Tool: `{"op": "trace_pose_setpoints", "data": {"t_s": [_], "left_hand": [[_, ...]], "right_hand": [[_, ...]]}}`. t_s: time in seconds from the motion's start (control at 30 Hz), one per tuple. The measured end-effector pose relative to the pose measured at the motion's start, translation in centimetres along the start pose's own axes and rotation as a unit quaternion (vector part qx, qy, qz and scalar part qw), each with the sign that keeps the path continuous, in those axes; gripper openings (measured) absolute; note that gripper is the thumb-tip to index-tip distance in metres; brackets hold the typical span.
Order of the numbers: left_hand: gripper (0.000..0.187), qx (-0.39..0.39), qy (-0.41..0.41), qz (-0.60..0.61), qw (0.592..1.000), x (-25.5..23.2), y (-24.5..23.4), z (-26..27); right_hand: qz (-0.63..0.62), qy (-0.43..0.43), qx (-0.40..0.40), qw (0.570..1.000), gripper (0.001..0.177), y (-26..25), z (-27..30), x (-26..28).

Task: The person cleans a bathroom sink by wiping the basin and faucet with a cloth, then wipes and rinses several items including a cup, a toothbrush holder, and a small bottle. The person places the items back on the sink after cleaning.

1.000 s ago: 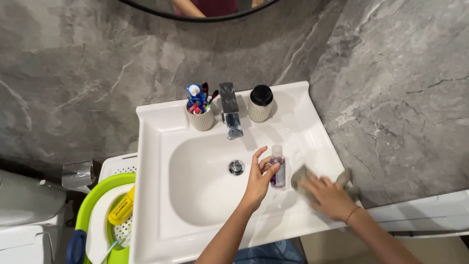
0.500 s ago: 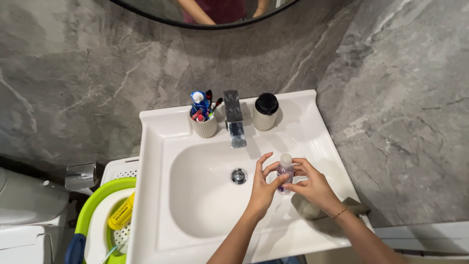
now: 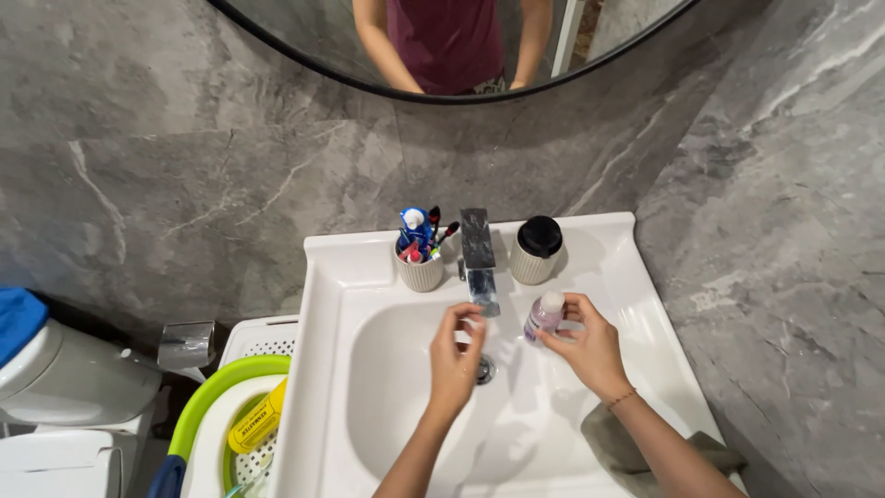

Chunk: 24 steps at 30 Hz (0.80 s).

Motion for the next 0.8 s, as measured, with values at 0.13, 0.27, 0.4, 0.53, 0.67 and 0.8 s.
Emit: {"op": "trace_pose_setpoints", "data": {"t_s": [0.13, 0.27, 0.4, 0.53, 0.67, 0.8], "left_hand": [[0.019, -0.024, 0.0, -0.023, 0.999, 0.1, -1.8, -2.4], [0.021, 0.005, 0.039, -0.069, 0.997, -1.7, -2.1, -5.6], [0.023, 0.04, 0.079, -0.141, 0.986, -3.5, -2.2, -8.5], [0.019, 0.075, 0.092, -0.186, 0.975, -4.0, -2.0, -11.0], [0.017, 0.095, 0.092, -0.229, 0.964, -3.5, -1.7, -12.6], [0.015, 0.092, 0.089, -0.252, 0.959, -2.6, -1.7, -13.7]], "right_hand": [[0.038, -0.043, -0.075, 0.996, 0.054, 0.9, -2.3, 1.5], [0.14, -0.106, -0.08, 0.981, 0.056, 0.7, -5.5, 4.7], [0.174, -0.175, -0.005, 0.969, 0.055, 0.6, -8.9, 7.7], [0.353, -0.127, 0.013, 0.927, 0.055, 1.0, -11.9, 9.0], [0.42, -0.12, 0.033, 0.899, 0.052, 2.1, -14.5, 8.4], [0.446, -0.167, 0.035, 0.878, 0.056, 3.5, -16.1, 7.4]]}}
Point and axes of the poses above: each hand's wrist, its own z-axis away from the middle knuckle, its own y-axis out of the palm, x = y × z, the point moved 2 cm from there along -z, towards the middle knuckle, and after that the axes turned 5 degrees about y, right-handed, at the moved point
